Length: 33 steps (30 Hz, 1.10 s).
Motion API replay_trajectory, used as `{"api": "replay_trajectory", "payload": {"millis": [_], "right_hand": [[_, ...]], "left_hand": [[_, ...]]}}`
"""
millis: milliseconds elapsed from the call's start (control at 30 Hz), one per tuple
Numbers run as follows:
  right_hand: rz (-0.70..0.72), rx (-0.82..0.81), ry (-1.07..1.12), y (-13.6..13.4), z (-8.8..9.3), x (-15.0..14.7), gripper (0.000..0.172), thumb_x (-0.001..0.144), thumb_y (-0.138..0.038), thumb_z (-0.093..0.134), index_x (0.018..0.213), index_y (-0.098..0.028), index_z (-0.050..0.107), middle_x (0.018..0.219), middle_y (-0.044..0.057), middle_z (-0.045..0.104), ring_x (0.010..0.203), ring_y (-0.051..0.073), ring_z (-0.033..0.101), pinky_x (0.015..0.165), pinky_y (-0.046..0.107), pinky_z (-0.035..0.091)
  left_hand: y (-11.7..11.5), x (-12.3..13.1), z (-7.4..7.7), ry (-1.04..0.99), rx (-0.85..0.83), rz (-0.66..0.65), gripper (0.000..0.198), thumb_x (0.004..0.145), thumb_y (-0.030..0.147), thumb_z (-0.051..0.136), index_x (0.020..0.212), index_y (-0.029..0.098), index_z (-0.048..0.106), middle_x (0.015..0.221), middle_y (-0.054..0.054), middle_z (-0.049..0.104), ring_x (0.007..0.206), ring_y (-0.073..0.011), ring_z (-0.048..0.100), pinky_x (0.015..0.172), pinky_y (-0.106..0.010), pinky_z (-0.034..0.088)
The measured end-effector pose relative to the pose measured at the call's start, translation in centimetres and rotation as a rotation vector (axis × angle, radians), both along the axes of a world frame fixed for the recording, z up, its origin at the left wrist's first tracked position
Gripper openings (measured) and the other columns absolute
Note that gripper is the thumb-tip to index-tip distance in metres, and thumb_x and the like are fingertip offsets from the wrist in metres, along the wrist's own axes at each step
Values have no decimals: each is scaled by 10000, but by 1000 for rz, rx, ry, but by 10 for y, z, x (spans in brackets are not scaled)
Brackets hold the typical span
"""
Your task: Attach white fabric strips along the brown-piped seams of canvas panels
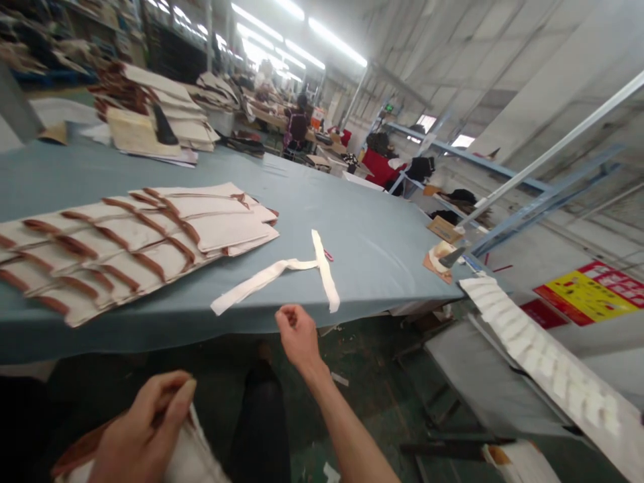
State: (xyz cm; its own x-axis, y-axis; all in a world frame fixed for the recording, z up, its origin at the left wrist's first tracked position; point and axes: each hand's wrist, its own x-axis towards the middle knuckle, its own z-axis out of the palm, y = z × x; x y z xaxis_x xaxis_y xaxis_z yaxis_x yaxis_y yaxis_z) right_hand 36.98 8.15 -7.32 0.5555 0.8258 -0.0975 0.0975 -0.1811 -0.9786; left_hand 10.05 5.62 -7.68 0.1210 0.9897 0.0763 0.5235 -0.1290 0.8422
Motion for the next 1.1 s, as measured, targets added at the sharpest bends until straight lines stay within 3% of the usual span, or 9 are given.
{"api": "replay_trajectory", "payload": {"millis": [100,167,233,333,533,700,833,967,1100], "right_hand": [[-94,-36,175,26,3,40,237,1033,-343,747,1179,-157,733,1085,60,763,915,193,725,829,356,623],[-136,-36,298,47,5,62,341,1068,-399,715,1313,-162,695,1263,97,736,1050,227,744,901,421,657],[-168,-19,400,69,7,78,393,1070,-408,714,1383,-173,673,1363,115,706,1147,257,734,966,470,655],[-202,23,501,100,5,90,407,1066,-400,719,1405,-181,667,1408,122,690,1193,272,722,1000,491,645],[-139,74,557,143,-6,80,404,1065,-397,721,1403,-180,669,1411,122,690,1200,274,721,1004,493,644],[-39,52,468,168,3,78,399,1065,-391,722,1398,-177,671,1400,121,695,1186,270,726,995,488,648],[-34,53,305,180,7,79,386,1065,-393,723,1380,-173,679,1374,116,705,1164,263,732,979,477,652],[-131,85,61,157,-5,61,331,1074,-361,680,1345,-171,670,1324,104,712,1117,239,720,964,440,637],[-23,101,-182,101,-10,30,287,989,-311,624,1232,-177,696,1085,77,768,965,217,710,928,394,616]], "left_hand": [[57,30,16,181,-61,-37,612,972,631,419,1354,201,627,599,26,681,671,-285,778,681,-327,552],[91,47,24,293,-91,-98,674,1007,588,337,1486,169,559,674,-13,736,822,-317,812,768,-353,551],[117,58,28,363,-113,-97,649,1007,543,341,1460,152,592,841,-109,817,932,-384,816,769,-399,539],[136,66,29,469,-135,-112,573,990,516,396,1364,171,660,988,-210,839,970,-471,798,745,-440,502],[138,65,23,497,-181,-93,438,991,533,385,1118,259,702,938,-175,826,957,-451,781,702,-403,437],[141,61,15,345,-215,-60,399,923,567,453,1035,274,700,903,-116,829,963,-401,772,719,-375,442],[139,61,8,183,-216,-90,436,878,612,469,933,247,701,754,-68,786,793,-323,748,695,-348,459],[132,58,3,-7,-226,-175,545,843,691,496,904,210,746,706,-37,769,700,-272,718,661,-323,493],[124,51,-3,-138,-244,-234,565,840,670,548,917,172,804,737,-46,779,683,-257,697,633,-313,509]]}}
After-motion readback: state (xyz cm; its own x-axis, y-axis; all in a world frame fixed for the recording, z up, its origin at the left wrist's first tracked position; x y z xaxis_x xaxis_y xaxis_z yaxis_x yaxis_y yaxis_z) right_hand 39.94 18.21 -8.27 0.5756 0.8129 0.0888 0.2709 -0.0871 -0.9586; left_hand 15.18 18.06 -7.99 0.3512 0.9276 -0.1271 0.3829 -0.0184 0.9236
